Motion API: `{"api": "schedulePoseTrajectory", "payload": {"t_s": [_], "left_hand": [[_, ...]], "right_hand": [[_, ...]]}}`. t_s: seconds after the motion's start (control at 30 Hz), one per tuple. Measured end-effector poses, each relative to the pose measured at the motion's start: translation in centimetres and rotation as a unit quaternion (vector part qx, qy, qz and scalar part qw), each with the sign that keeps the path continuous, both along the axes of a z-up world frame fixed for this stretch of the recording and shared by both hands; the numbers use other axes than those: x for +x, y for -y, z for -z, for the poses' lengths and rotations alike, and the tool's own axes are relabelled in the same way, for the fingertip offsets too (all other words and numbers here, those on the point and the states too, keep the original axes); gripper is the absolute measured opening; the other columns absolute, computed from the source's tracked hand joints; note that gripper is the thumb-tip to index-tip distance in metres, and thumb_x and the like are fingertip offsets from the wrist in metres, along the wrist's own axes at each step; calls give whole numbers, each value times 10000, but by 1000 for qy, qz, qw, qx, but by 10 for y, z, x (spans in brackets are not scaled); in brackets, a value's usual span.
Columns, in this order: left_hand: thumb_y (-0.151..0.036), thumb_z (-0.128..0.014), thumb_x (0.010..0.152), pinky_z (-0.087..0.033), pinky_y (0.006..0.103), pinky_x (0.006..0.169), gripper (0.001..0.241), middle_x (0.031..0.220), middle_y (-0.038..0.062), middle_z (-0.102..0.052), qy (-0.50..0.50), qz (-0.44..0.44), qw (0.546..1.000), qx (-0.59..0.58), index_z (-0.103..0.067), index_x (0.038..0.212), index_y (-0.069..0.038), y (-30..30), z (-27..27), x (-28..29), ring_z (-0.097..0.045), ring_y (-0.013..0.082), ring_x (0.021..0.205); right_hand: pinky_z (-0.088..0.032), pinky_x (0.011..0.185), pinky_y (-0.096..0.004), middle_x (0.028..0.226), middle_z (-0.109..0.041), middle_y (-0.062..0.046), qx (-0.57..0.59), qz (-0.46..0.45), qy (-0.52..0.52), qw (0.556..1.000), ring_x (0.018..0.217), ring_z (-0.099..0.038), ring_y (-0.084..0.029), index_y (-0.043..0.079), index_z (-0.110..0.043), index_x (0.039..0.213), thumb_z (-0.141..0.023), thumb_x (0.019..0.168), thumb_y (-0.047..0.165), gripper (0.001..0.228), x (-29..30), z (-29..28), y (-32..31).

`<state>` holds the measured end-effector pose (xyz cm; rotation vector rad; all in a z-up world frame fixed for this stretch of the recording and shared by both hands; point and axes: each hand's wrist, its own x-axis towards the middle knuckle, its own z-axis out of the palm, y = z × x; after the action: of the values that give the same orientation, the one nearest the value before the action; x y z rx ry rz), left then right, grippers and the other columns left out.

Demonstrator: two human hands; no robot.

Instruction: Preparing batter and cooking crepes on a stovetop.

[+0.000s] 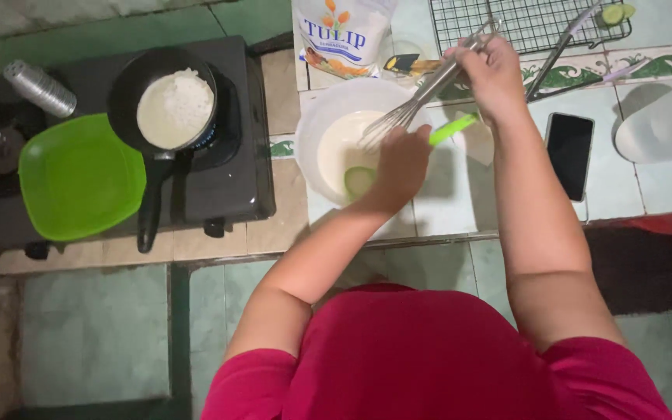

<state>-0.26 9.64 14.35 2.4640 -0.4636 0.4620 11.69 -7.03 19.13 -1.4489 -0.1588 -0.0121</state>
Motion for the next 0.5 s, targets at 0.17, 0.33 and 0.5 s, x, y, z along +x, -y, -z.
{"api": "schedulePoseTrajectory", "payload": {"t_s": [0.17, 0.33, 0.5], "left_hand": [[-129, -648, 932, -483, 503, 886, 332, 976, 170, -681, 21, 156, 981, -113, -613, 1243, -18, -95, -22, 7, -623, 376, 962], [-174, -589, 1091, -512, 429, 925, 196, 1099, 175, -659, 38, 116, 968, -220, -551, 1209, -22, -188, -40, -10, -663, 328, 1039], [-95, -608, 1051, -518, 430, 909, 157, 1128, 204, -623, 90, 16, 968, -235, -558, 1161, 6, -197, -27, -9, -623, 346, 999]], "right_hand": [[-612, 872, -358, 935, -686, -79, 118, 49, -2, 992, 876, -719, -197, 9, -561, 1087, -641, 969, 76, 158, 8, 1, -17], [-590, 727, -441, 676, -493, -95, 388, 134, -26, 912, 611, -513, -257, 56, -497, 810, -605, 983, 245, 278, -3, 28, -40], [-451, 487, -405, 530, -350, -15, 314, 235, -91, 915, 435, -356, -195, 146, -382, 670, -600, 994, 360, 446, -38, 45, -47]]}}
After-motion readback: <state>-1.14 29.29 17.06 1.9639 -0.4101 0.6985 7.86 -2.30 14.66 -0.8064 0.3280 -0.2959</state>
